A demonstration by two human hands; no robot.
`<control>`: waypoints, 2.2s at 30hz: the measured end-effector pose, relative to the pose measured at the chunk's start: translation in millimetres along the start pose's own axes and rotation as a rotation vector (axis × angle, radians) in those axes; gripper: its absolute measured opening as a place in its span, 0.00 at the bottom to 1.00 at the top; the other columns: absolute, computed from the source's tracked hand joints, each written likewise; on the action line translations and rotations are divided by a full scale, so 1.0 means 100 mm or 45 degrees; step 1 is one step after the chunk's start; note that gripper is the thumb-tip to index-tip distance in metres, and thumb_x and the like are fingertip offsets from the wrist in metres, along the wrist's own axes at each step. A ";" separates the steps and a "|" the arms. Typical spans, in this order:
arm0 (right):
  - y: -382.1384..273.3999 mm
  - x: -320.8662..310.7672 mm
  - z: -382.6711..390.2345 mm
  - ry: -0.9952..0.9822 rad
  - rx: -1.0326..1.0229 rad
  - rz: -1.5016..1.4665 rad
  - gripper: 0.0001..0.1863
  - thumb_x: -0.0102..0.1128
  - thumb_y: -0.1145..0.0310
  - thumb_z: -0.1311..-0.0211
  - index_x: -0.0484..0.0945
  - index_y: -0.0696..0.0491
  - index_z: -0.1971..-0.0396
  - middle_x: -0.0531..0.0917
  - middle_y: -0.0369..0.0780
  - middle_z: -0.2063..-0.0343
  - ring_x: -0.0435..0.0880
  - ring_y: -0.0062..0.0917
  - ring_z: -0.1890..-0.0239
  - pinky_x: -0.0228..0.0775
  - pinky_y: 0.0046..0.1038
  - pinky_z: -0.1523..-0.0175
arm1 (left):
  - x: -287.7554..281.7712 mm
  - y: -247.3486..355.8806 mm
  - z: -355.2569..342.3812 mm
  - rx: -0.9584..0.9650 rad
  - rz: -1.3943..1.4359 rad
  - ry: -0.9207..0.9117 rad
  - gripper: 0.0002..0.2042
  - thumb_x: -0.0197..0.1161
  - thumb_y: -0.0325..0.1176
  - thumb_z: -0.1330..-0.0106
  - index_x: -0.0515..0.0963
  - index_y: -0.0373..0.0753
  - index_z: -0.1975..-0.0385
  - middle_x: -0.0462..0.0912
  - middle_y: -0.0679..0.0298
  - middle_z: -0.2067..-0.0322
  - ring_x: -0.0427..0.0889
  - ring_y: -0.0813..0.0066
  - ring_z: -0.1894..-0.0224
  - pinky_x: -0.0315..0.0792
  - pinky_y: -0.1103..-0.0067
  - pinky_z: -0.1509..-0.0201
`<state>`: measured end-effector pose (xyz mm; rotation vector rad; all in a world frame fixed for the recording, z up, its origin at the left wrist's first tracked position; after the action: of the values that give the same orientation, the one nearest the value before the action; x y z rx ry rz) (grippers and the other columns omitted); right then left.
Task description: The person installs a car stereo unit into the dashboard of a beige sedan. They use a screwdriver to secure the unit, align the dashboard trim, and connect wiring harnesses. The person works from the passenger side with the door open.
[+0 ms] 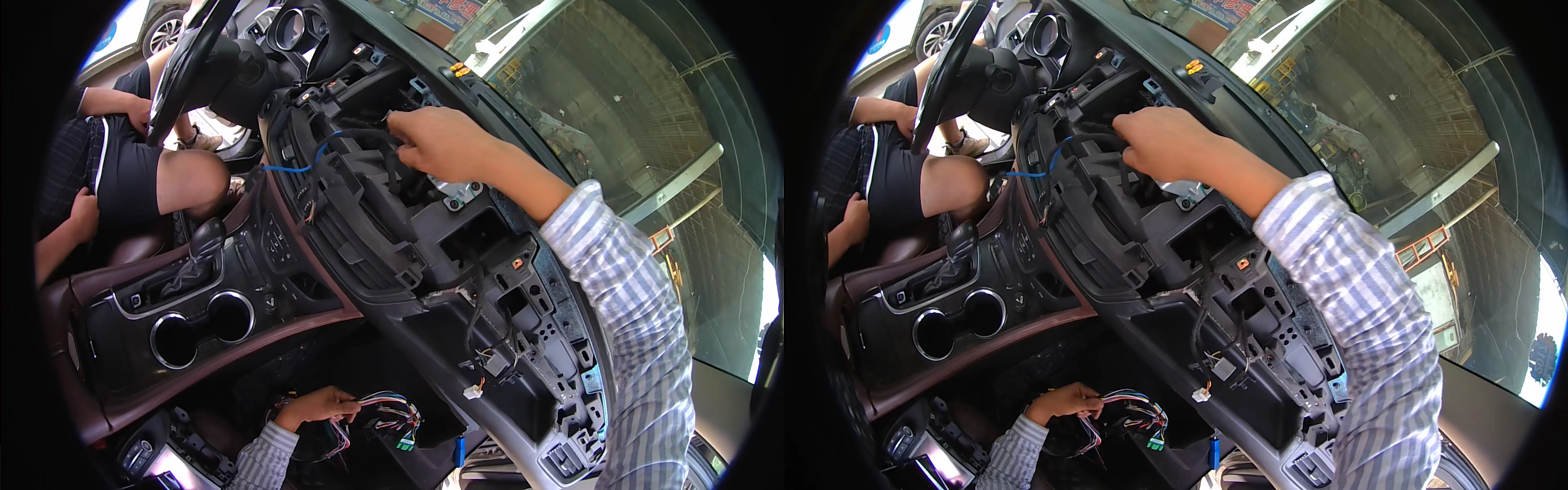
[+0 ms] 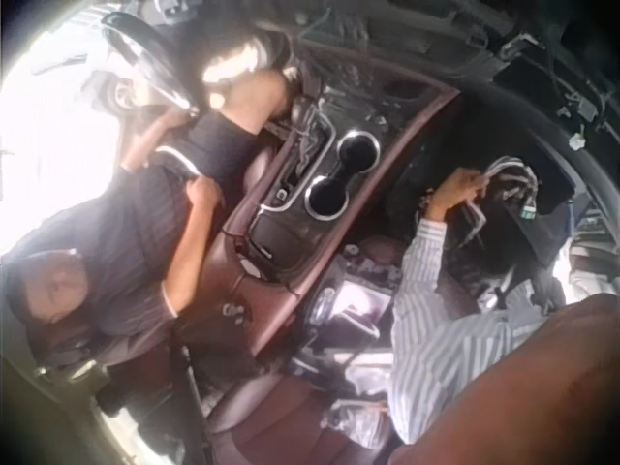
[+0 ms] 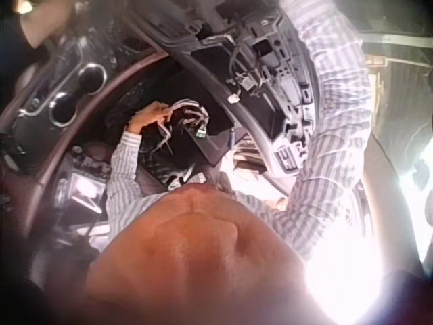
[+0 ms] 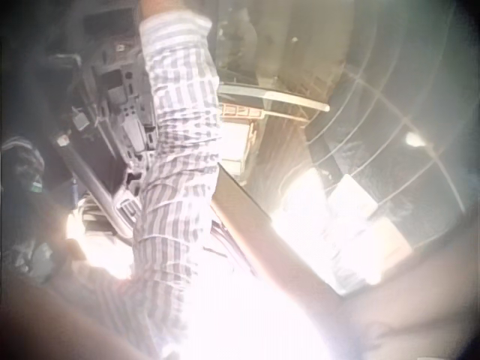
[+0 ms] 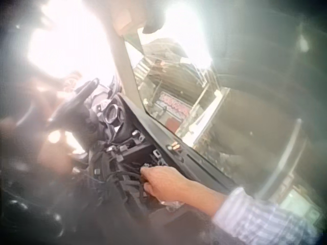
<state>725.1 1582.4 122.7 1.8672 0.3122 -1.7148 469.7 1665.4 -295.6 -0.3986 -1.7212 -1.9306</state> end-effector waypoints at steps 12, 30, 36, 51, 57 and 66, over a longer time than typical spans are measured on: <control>0.09 -0.17 0.21 -0.054 0.203 -0.357 0.06 0.56 0.77 0.45 0.71 0.62 0.69 0.77 0.54 0.77 0.78 0.54 0.67 0.69 0.46 0.62 | -0.21 -0.21 -0.04 -0.008 0.069 0.009 0.21 0.58 0.49 0.25 0.81 0.36 0.72 0.73 0.74 0.82 0.64 0.88 0.81 0.60 0.85 0.74; 0.10 -0.17 0.28 0.109 0.139 -0.269 0.08 0.54 0.73 0.40 0.73 0.58 0.62 0.79 0.54 0.75 0.80 0.53 0.67 0.70 0.49 0.60 | -0.27 -0.21 -0.03 -0.001 -0.011 0.051 0.20 0.57 0.44 0.25 0.80 0.33 0.73 0.73 0.72 0.82 0.67 0.86 0.79 0.62 0.84 0.73; 0.09 -0.19 0.34 0.211 0.016 -0.247 0.07 0.55 0.71 0.39 0.75 0.58 0.64 0.80 0.52 0.74 0.80 0.52 0.66 0.70 0.49 0.60 | -0.35 -0.26 0.00 -0.039 0.010 0.089 0.19 0.58 0.42 0.27 0.79 0.32 0.74 0.74 0.68 0.82 0.69 0.84 0.79 0.63 0.83 0.72; -0.09 0.03 0.28 -0.035 0.070 -0.012 0.10 0.60 0.68 0.42 0.79 0.56 0.63 0.84 0.47 0.61 0.83 0.43 0.56 0.74 0.41 0.52 | -0.39 -0.40 -0.08 0.043 0.195 0.108 0.23 0.58 0.51 0.26 0.76 0.34 0.74 0.69 0.71 0.82 0.64 0.87 0.79 0.61 0.85 0.73; -0.19 0.17 0.22 -0.004 0.003 -0.016 0.11 0.53 0.68 0.40 0.81 0.53 0.61 0.85 0.44 0.69 0.86 0.41 0.62 0.77 0.42 0.57 | -0.41 -0.40 -0.07 0.060 0.217 0.125 0.22 0.59 0.50 0.26 0.76 0.34 0.73 0.70 0.71 0.81 0.64 0.87 0.79 0.62 0.84 0.74; -0.40 -0.48 0.87 0.103 -0.198 -0.008 0.06 0.59 0.72 0.42 0.77 0.59 0.68 0.81 0.46 0.71 0.82 0.44 0.62 0.74 0.41 0.56 | -0.45 -0.38 -0.01 0.042 0.177 0.173 0.19 0.57 0.43 0.24 0.76 0.34 0.73 0.72 0.70 0.80 0.65 0.87 0.79 0.63 0.85 0.73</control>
<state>624.3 1576.5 158.7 1.8260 0.4700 -1.5743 485.4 1674.5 -351.5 -0.3567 -1.5936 -1.7857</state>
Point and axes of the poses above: each hand's wrist, its own z-axis away from the middle knuckle, its own x-axis out of the palm, y = z × x, the point moved 8 cm from there along -z, towards the middle knuckle
